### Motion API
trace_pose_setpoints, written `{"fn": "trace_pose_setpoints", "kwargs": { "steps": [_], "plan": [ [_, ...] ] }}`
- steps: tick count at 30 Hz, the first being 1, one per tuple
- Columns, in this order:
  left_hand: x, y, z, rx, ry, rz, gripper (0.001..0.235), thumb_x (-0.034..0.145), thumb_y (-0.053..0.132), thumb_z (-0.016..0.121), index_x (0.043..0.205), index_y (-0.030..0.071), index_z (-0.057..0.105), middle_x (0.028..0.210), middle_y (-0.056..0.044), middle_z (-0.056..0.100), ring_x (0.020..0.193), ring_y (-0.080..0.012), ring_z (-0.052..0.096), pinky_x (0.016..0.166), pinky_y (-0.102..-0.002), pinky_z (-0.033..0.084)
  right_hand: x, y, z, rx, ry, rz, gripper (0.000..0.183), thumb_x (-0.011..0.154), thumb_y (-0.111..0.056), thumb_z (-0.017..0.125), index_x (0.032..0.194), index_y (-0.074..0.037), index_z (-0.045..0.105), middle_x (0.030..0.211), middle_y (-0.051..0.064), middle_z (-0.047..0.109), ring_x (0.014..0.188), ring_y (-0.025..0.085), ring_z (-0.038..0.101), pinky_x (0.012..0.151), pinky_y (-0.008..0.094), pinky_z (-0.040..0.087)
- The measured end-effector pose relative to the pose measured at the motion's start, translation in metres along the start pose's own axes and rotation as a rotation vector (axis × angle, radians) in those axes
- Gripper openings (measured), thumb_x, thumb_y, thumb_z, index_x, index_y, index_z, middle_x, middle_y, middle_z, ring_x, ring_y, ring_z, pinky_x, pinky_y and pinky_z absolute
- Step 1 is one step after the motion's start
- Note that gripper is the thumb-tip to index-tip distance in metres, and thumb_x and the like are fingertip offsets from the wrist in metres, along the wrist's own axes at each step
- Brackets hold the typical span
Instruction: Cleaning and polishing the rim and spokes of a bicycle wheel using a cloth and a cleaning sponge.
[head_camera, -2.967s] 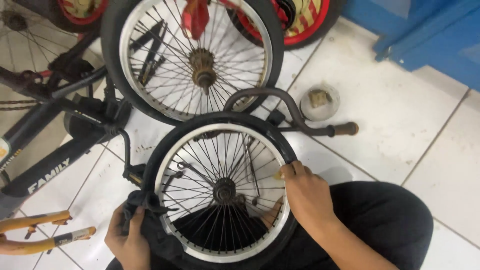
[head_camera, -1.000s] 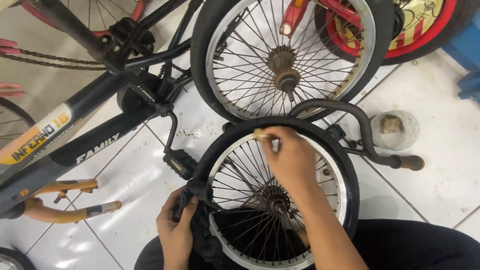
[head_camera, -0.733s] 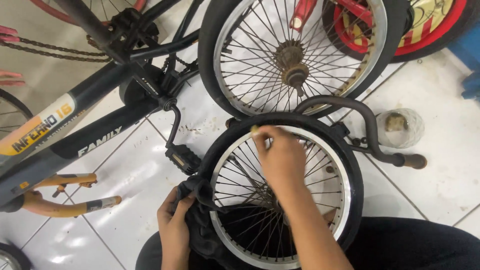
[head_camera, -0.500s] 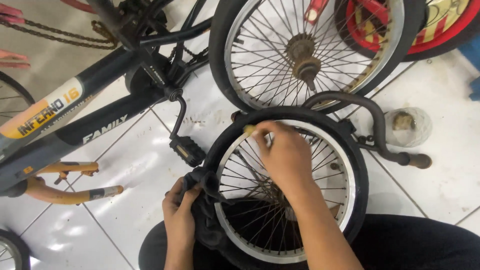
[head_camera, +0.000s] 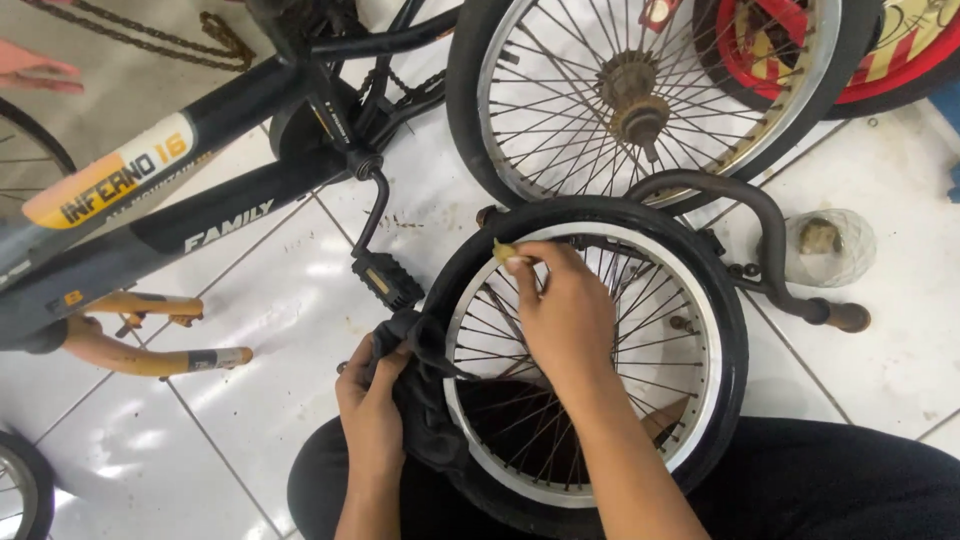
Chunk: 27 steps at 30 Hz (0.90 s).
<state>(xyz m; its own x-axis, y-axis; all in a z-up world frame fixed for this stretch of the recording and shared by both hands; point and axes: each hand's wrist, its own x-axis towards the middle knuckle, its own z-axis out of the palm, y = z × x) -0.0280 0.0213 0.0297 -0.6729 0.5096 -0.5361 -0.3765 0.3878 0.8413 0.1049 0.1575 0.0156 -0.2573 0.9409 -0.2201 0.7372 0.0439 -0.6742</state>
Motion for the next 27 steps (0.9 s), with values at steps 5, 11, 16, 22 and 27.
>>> {"fn": "trace_pose_setpoints", "kwargs": {
  "steps": [5, 11, 16, 22, 27],
  "plan": [
    [0.002, -0.003, -0.002, 0.021, -0.043, 0.037, 0.01, 0.092, 0.009, 0.064, 0.088, 0.002, 0.07, 0.079, -0.004, 0.067, 0.077, -0.0172, 0.063, 0.073, -0.027, 0.047, -0.035, -0.005, 0.035, 0.059, 0.013, -0.315, 0.014, 0.097, -0.005, 0.061, 0.109, -0.005, 0.068, 0.105, 0.008, 0.075, 0.064, 0.014, 0.067, 0.047, 0.025, 0.054],
    [0.01, -0.021, -0.013, -0.026, -0.001, 0.112, 0.013, 0.089, 0.01, 0.062, 0.093, 0.002, 0.072, 0.081, -0.01, 0.069, 0.079, -0.0228, 0.065, 0.077, -0.035, 0.052, -0.053, -0.006, 0.021, 0.002, -0.161, -0.333, 0.024, 0.084, -0.003, 0.068, 0.105, -0.012, 0.072, 0.099, 0.006, 0.074, 0.081, 0.029, 0.073, 0.067, 0.041, 0.059],
    [-0.009, -0.008, -0.02, -0.086, 0.049, 0.092, 0.024, 0.089, 0.012, 0.062, 0.105, -0.001, 0.074, 0.08, -0.016, 0.071, 0.074, -0.0232, 0.066, 0.073, -0.037, 0.057, -0.058, -0.01, 0.038, 0.181, 0.013, -0.264, 0.011, 0.092, -0.018, 0.072, 0.102, -0.015, 0.074, 0.089, 0.005, 0.076, 0.073, 0.031, 0.074, 0.065, 0.039, 0.057],
    [-0.005, -0.016, -0.037, -0.193, 0.091, 0.079, 0.017, 0.09, 0.016, 0.061, 0.1, 0.004, 0.07, 0.066, -0.006, 0.06, 0.059, -0.0156, 0.059, 0.059, -0.028, 0.053, -0.108, 0.0, 0.041, 0.035, -0.121, -0.349, 0.012, 0.097, -0.019, 0.064, 0.105, -0.014, 0.071, 0.088, 0.007, 0.074, 0.079, 0.034, 0.074, 0.067, 0.042, 0.058],
    [-0.015, -0.01, -0.044, -0.319, 0.109, 0.048, 0.01, 0.091, 0.018, 0.062, 0.084, 0.011, 0.063, 0.055, -0.001, 0.049, 0.046, -0.0113, 0.048, 0.047, -0.023, 0.045, -0.132, 0.0, 0.015, 0.216, -0.317, -0.11, 0.016, 0.089, -0.022, 0.074, 0.098, -0.009, 0.077, 0.08, 0.017, 0.077, 0.079, 0.043, 0.074, 0.066, 0.05, 0.059]
  ]
}}
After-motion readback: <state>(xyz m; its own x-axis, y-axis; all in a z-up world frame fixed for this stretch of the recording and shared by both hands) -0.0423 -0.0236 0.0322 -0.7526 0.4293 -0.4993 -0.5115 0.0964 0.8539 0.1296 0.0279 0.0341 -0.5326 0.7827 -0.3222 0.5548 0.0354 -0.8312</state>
